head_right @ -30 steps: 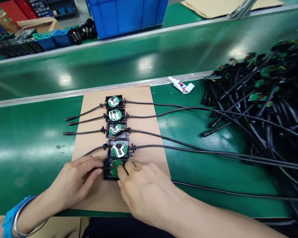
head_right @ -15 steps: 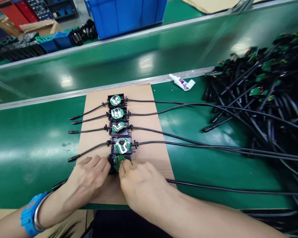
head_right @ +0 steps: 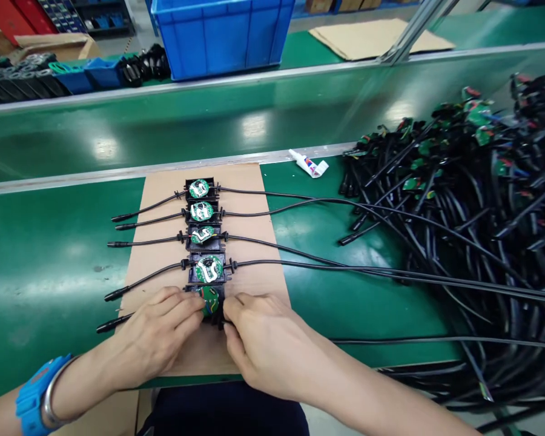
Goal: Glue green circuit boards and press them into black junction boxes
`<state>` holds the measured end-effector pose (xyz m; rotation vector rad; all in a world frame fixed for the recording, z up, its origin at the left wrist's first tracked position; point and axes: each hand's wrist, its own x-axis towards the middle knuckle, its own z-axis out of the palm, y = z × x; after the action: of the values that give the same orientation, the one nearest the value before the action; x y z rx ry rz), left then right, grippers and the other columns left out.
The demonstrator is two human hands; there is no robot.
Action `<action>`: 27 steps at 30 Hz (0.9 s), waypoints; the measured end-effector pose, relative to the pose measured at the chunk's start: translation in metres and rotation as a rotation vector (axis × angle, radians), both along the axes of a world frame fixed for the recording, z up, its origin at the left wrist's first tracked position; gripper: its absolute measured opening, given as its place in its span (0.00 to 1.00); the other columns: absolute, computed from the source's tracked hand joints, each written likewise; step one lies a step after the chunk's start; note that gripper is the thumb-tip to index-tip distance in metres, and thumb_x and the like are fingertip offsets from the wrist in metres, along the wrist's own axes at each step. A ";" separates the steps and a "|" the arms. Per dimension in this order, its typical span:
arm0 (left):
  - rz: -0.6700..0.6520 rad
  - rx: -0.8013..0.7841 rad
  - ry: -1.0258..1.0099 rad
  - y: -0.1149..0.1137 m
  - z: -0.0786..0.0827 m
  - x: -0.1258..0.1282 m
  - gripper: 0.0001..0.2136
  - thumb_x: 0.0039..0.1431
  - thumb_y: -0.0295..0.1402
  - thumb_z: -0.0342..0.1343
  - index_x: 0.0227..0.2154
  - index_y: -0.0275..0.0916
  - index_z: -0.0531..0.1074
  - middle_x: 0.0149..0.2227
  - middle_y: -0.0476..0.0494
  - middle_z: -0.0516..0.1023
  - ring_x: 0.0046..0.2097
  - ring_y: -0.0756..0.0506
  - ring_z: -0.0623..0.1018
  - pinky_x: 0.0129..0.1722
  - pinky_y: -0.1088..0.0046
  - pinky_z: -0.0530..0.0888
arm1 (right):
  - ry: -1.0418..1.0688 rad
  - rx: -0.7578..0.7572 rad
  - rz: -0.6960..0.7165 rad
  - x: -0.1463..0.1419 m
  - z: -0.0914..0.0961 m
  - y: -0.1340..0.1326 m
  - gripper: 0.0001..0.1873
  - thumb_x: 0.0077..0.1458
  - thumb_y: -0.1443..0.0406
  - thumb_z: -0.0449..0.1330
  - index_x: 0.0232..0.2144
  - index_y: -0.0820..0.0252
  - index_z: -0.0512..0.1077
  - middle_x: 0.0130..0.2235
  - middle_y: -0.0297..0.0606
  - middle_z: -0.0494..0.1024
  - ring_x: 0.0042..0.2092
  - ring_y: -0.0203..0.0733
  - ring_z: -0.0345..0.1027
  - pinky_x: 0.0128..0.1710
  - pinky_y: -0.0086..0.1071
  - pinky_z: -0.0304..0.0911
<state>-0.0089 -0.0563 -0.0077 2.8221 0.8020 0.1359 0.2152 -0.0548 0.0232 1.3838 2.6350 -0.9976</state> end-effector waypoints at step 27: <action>0.124 -0.112 0.022 -0.010 -0.005 0.011 0.31 0.48 0.21 0.47 0.59 0.32 0.56 0.47 0.37 0.72 0.44 0.40 0.70 0.48 0.58 0.67 | 0.218 0.351 -0.069 0.010 -0.047 0.006 0.10 0.60 0.71 0.48 0.38 0.62 0.69 0.37 0.42 0.72 0.39 0.41 0.65 0.38 0.34 0.63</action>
<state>0.0023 -0.0660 -0.0125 2.6736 0.9592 0.0759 0.2249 -0.0484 -0.0241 1.5131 3.0625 -0.7549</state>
